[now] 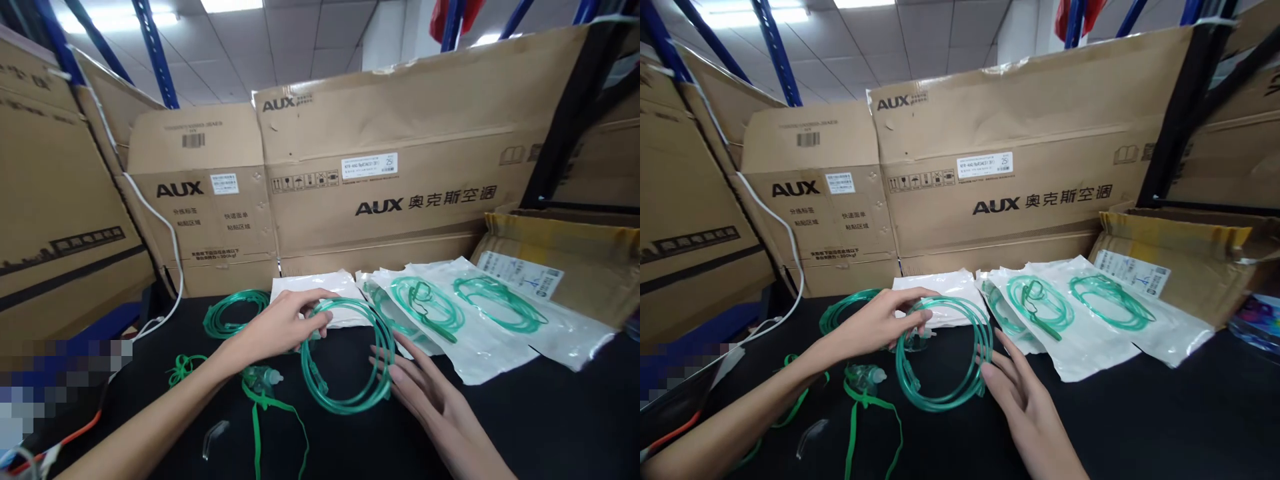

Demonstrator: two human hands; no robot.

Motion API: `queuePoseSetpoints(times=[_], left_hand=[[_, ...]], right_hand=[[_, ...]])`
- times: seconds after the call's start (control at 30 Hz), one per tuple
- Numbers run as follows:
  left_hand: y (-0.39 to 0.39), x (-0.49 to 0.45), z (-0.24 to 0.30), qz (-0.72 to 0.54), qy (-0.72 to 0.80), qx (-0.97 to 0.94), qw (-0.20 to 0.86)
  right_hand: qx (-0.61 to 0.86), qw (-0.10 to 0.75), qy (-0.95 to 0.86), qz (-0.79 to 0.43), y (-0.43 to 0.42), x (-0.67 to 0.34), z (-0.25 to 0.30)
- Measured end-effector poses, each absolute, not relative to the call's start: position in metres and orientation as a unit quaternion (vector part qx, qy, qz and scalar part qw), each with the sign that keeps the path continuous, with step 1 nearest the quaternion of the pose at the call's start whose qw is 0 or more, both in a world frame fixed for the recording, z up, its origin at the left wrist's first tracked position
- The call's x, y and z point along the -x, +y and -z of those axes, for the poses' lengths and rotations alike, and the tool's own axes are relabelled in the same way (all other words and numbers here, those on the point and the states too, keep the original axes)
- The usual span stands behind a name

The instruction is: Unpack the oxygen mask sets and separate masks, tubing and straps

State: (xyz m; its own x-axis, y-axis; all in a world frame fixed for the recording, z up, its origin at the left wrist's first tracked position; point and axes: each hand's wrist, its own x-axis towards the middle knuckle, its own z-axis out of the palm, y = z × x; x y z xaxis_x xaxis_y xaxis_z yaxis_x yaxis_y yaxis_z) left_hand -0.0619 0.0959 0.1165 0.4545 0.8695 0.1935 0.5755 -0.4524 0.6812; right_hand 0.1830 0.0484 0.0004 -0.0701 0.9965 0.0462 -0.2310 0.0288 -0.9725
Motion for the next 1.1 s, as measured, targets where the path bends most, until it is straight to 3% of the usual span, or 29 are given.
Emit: queuePoseSetpoints(times=[0.23, 0.53, 0.67, 0.83, 0.97, 1.1], left_hand=[[0.116, 0.128, -0.124, -0.37, 0.53, -0.73, 0.223], [0.144, 0.24, -0.081, -0.345, 0.669, -0.633, 0.183], [0.151, 0.265, -0.076, -0.317, 0.708, -0.603, 0.185], [0.126, 0.264, -0.096, -0.286, 0.727, -0.607, 0.147], [0.075, 0.23, -0.101, -0.25, 0.67, -0.677, 0.176], [0.035, 0.19, -0.073, -0.127, 0.577, -0.786, 0.181]], right_hand=[[0.228, 0.475, -0.433, -0.731, 0.086, -0.111, -0.08], [0.264, 0.381, -0.465, -0.754, 0.152, -0.004, -0.074], [0.293, 0.362, -0.513, -0.721, 0.17, 0.02, -0.079], [0.303, 0.356, -0.615, -0.634, 0.149, -0.017, -0.095], [0.289, 0.316, -0.715, -0.552, 0.113, -0.063, -0.093], [0.304, 0.274, -0.778, -0.477, 0.083, -0.081, -0.068]])
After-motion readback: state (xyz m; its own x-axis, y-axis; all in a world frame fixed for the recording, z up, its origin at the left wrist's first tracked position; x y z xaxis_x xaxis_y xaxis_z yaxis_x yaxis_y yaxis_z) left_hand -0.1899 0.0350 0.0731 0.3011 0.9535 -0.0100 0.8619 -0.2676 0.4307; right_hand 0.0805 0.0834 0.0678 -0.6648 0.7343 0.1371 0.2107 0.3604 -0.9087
